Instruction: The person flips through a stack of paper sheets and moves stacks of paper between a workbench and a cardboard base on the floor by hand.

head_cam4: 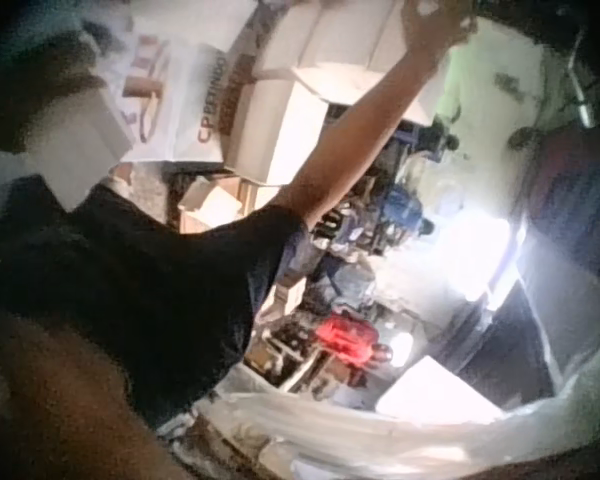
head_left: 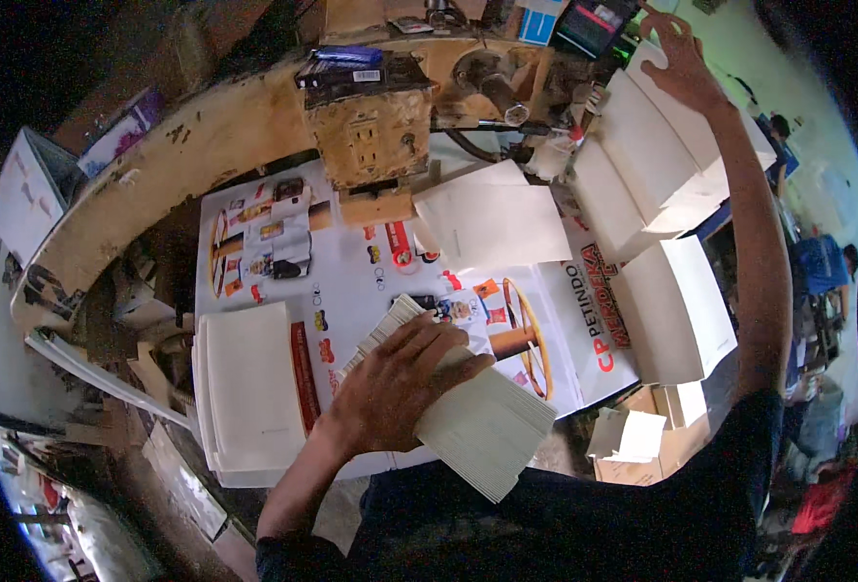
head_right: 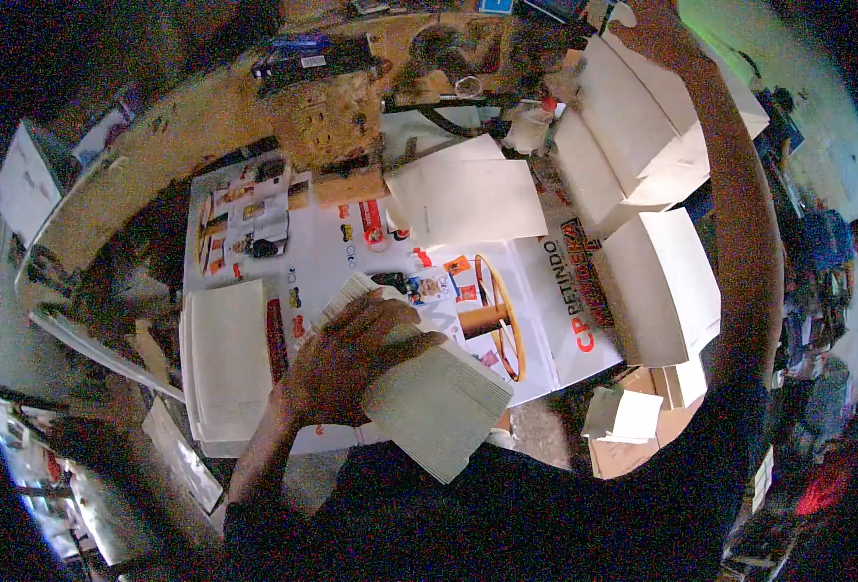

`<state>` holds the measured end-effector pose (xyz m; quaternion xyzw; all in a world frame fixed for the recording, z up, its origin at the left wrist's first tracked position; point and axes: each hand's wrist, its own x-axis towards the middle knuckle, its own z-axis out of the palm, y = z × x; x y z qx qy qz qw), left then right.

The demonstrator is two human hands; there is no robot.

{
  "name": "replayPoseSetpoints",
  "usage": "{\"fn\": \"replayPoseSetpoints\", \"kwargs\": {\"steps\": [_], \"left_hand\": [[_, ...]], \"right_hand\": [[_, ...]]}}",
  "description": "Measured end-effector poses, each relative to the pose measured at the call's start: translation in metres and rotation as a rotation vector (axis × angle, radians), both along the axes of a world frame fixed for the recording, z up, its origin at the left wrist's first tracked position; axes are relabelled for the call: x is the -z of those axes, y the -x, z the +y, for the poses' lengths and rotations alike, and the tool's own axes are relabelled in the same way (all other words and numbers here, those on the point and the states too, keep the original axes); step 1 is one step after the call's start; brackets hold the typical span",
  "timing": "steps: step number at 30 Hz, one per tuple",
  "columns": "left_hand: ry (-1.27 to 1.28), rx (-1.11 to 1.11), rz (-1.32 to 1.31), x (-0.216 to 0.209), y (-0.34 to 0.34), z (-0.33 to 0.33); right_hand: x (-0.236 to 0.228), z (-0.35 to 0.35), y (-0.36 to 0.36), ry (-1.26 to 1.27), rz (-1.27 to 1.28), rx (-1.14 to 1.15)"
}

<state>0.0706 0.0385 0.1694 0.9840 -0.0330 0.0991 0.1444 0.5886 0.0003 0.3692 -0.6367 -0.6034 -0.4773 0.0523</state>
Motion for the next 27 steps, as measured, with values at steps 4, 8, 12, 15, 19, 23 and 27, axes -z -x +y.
{"fn": "replayPoseSetpoints", "kwargs": {"steps": [4, 8, 12, 15, 19, 23, 27], "left_hand": [[-0.047, -0.005, 0.049, -0.001, -0.001, 0.002], [-0.004, -0.003, 0.058, 0.002, -0.001, 0.002], [0.038, 0.009, 0.043, 0.001, -0.005, 0.000], [-0.020, -0.010, 0.054, 0.004, -0.005, 0.002], [-0.028, -0.017, 0.029, 0.002, -0.001, 0.001], [0.036, 0.012, 0.044, -0.003, -0.004, 0.001], [0.009, -0.002, 0.061, -0.004, -0.002, 0.001]], "right_hand": [[0.006, 0.002, 0.006, 0.030, 0.097, 0.083], [0.007, 0.004, 0.008, 0.082, 0.121, 0.099], [0.011, -0.001, 0.003, 0.076, 0.095, 0.026], [0.005, 0.005, 0.020, 0.301, 0.136, 0.247], [-0.003, 0.013, 0.037, 0.122, 0.150, 0.228], [-0.008, 0.014, 0.008, 0.106, 0.099, 0.331], [-0.009, 0.021, 0.011, 0.215, 0.207, 0.307]]}}
